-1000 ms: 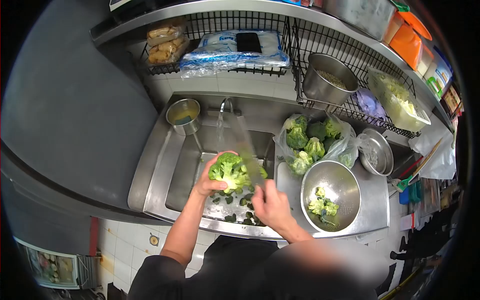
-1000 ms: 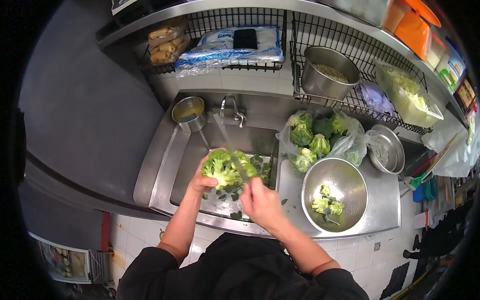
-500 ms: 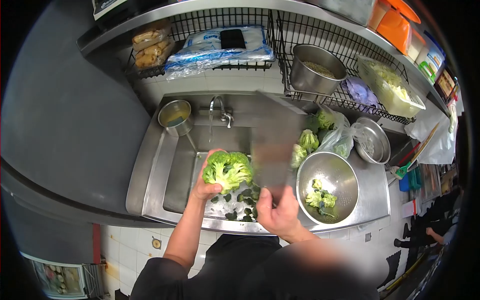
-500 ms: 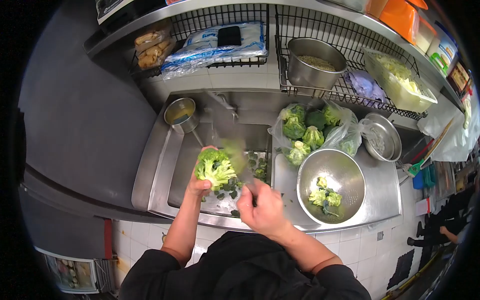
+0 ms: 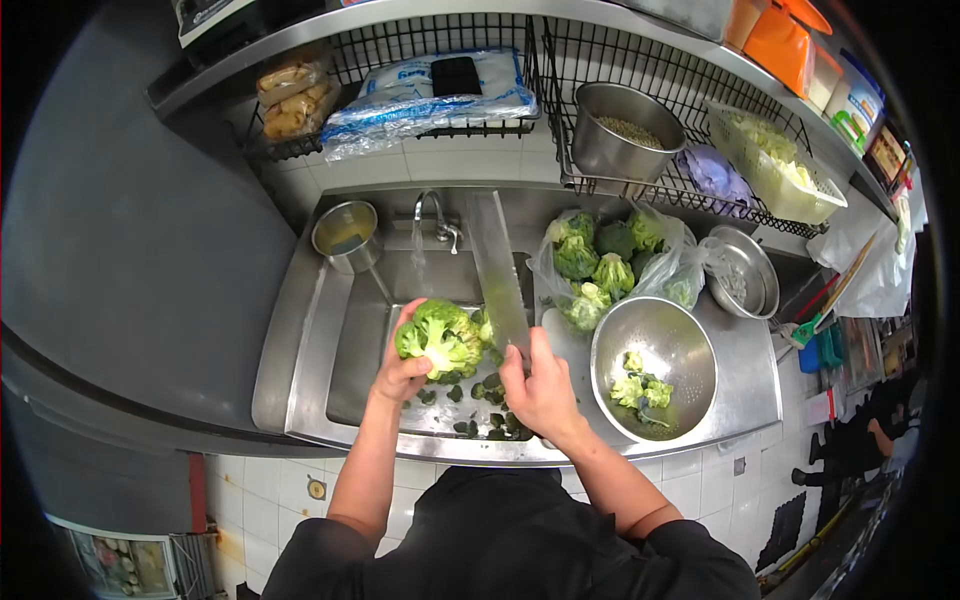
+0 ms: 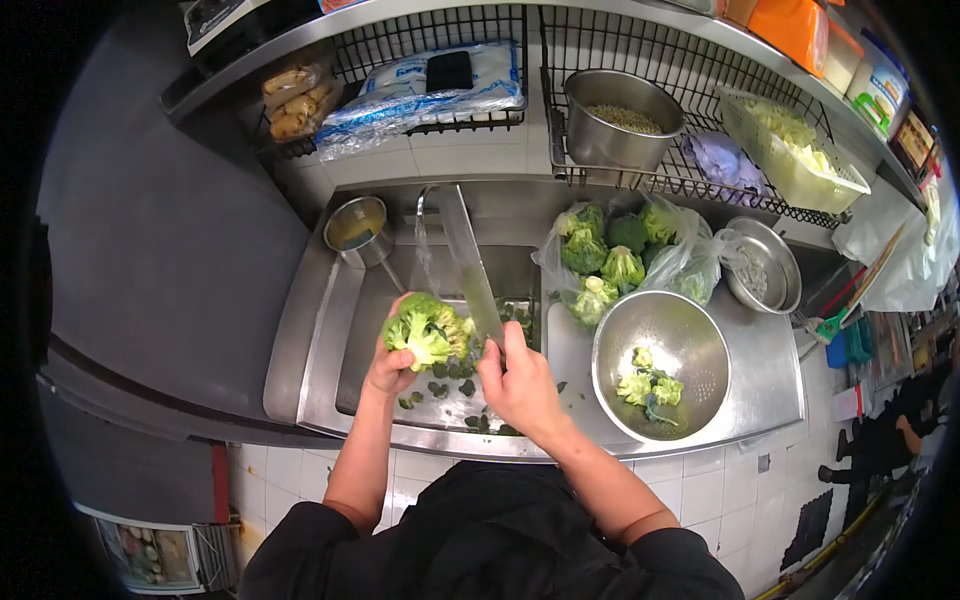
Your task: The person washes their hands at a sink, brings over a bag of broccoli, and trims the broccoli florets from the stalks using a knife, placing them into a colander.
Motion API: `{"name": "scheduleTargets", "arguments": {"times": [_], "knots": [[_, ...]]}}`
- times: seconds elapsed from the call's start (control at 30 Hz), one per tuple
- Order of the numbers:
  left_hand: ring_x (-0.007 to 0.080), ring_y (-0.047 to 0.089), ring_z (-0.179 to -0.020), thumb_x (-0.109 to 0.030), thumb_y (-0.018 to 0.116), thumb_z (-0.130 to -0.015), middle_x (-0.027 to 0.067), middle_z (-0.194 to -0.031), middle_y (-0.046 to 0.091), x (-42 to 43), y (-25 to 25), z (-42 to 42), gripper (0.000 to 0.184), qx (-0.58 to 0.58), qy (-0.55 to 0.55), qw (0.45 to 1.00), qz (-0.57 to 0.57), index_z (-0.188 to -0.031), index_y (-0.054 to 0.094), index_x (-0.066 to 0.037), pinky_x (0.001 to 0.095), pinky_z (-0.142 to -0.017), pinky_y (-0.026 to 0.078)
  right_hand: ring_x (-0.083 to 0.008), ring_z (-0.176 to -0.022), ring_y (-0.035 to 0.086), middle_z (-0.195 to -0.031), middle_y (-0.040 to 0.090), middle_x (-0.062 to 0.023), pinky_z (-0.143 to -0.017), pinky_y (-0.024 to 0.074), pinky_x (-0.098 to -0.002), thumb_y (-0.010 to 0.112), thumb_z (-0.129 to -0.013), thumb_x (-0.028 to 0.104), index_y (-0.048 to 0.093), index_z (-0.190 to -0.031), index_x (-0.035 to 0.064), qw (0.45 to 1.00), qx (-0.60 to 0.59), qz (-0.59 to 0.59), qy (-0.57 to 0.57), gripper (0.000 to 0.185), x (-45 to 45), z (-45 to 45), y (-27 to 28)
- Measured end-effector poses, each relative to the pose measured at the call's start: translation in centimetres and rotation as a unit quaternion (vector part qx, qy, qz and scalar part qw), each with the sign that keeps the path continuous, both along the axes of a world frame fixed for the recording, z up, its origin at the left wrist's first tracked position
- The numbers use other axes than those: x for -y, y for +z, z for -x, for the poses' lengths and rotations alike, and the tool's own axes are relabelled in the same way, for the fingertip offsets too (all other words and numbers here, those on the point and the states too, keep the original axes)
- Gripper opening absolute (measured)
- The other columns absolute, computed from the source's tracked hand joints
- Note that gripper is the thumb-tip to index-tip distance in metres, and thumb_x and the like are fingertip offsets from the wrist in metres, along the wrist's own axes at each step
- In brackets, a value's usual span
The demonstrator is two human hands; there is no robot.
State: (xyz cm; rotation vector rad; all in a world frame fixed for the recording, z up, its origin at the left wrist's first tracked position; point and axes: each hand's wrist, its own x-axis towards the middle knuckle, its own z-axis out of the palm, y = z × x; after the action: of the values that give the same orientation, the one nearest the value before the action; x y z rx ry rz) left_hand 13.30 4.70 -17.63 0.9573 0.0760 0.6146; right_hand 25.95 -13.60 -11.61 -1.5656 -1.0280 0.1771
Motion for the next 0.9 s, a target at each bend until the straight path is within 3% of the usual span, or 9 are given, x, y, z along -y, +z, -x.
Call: {"name": "scheduleTargets", "arguments": {"times": [0.07, 0.2, 0.33, 0.53, 0.57, 0.63, 0.7, 0.73, 0.9], "knots": [[0.0265, 0.056, -0.122, -0.019, 0.082, -0.067, 0.0122, -0.130, 0.056, -1.2, -1.4, 0.4, 0.091, -0.009, -0.001, 1.000, 0.008, -0.144, 0.036, -0.003, 0.0411, -0.107, 0.044, -0.0425, -0.062, 0.065, -0.072, 0.065, -0.0236, -0.053, 0.0480, -0.0465, 0.057, -0.095, 0.009, 0.044, -0.102, -0.0003, 0.986, -0.044, 0.154, 0.038, 0.017, 0.6, -0.9, 0.3], [0.0272, 0.058, -0.121, -0.010, 0.073, -0.076, 0.0139, -0.129, 0.059, -2.0, -2.8, 1.3, 0.071, 0.010, -0.006, 0.994, 0.112, -0.140, 0.044, 0.000, 0.0425, -0.106, 0.045, -0.0425, -0.062, 0.066, -0.070, 0.064, -0.0230, -0.053, 0.0484, -0.0455, 0.056, -0.095, 0.010, 0.046, -0.102, 0.0010, 0.996, -0.044, 0.080, -0.012, 0.016, 1.2, -0.6, -1.5], [0.0262, 0.061, -0.117, -0.009, 0.073, -0.074, 0.0135, -0.127, 0.061, -1.1, -2.0, 1.2, 0.072, -0.033, -0.037, 0.996, 0.080, -0.139, 0.046, 0.001, 0.0406, -0.102, 0.049, -0.0405, -0.060, 0.066, -0.071, 0.065, -0.0223, -0.051, 0.0486, -0.0426, 0.058, -0.094, 0.008, 0.049, -0.103, -0.0003, 0.995, 0.019, 0.096, 0.020, 0.016, 1.8, 0.0, -1.2], [0.0236, 0.062, -0.115, -0.010, 0.077, -0.068, 0.0139, -0.125, 0.062, -0.3, 1.5, 0.4, 0.078, -0.071, -0.092, 0.993, -0.025, -0.138, 0.046, 0.003, 0.0375, -0.103, 0.048, -0.0290, -0.046, 0.055, -0.066, 0.059, -0.0126, -0.046, 0.0460, -0.0376, 0.068, -0.079, -0.002, 0.055, -0.100, -0.0027, 0.967, 0.160, -0.192, 0.050, 0.024, 3.2, 1.8, 2.6], [0.0228, 0.062, -0.114, -0.009, 0.078, -0.067, 0.0139, -0.124, 0.062, -0.2, 1.9, 0.3, 0.079, -0.067, -0.101, 0.991, -0.053, -0.138, 0.046, 0.003, 0.0366, -0.102, 0.047, -0.0290, -0.046, 0.055, -0.066, 0.059, -0.0126, -0.046, 0.0460, -0.0376, 0.068, -0.079, -0.002, 0.055, -0.100, -0.0027, 0.967, 0.160, -0.192, 0.051, 0.024, 2.8, 1.5, 2.9], [0.0203, 0.061, -0.113, -0.011, 0.080, -0.066, 0.0122, -0.123, 0.062, -0.2, 2.2, 0.1, 0.081, -0.071, -0.108, 0.990, -0.063, -0.138, 0.046, 0.003, 0.0348, -0.101, 0.047, -0.0301, -0.048, 0.058, -0.065, 0.060, -0.0131, -0.046, 0.0472, -0.0391, 0.068, -0.079, -0.002, 0.055, -0.099, -0.0025, 0.949, 0.285, -0.131, 0.026, 0.024, 2.1, 1.3, 3.2], [0.0177, 0.060, -0.112, -0.014, 0.082, -0.066, 0.0093, -0.122, 0.061, -0.2, 2.1, -0.2, 0.082, -0.067, -0.133, 0.984, -0.099, -0.138, 0.046, 0.003, 0.0331, -0.101, 0.046, -0.0330, -0.053, 0.063, -0.063, 0.061, -0.0153, -0.047, 0.0492, -0.0423, 0.067, -0.083, 0.002, 0.054, -0.093, 0.0000, 0.975, 0.215, -0.006, 0.051, 0.016, 0.4, 1.3, 0.3], [0.0154, 0.058, -0.112, -0.015, 0.083, -0.068, 0.0071, -0.121, 0.060, -0.3, 2.2, -0.4, 0.083, -0.084, -0.117, 0.974, -0.176, -0.140, 0.045, 0.002, 0.0311, -0.100, 0.045, -0.0338, -0.052, 0.063, -0.062, 0.061, -0.0159, -0.047, 0.0492, -0.0425, 0.066, -0.084, 0.003, 0.053, -0.091, 0.0007, 0.979, 0.202, 0.002, 0.041, 0.015, 0.3, 1.3, -0.6], [0.0155, 0.059, -0.111, -0.016, 0.082, -0.071, 0.0063, -0.119, 0.060, -0.5, 0.5, -0.1, 0.081, -0.089, -0.156, 0.976, -0.123, -0.139, 0.041, -0.002, 0.0313, -0.100, 0.046, -0.0355, -0.052, 0.063, -0.061, 0.061, -0.0171, -0.047, 0.0487, -0.0436, 0.064, -0.087, 0.004, 0.051, -0.091, 0.0016, 0.986, 0.167, -0.020, 0.008, 0.014, 0.6, 0.8, -1.3]]}}
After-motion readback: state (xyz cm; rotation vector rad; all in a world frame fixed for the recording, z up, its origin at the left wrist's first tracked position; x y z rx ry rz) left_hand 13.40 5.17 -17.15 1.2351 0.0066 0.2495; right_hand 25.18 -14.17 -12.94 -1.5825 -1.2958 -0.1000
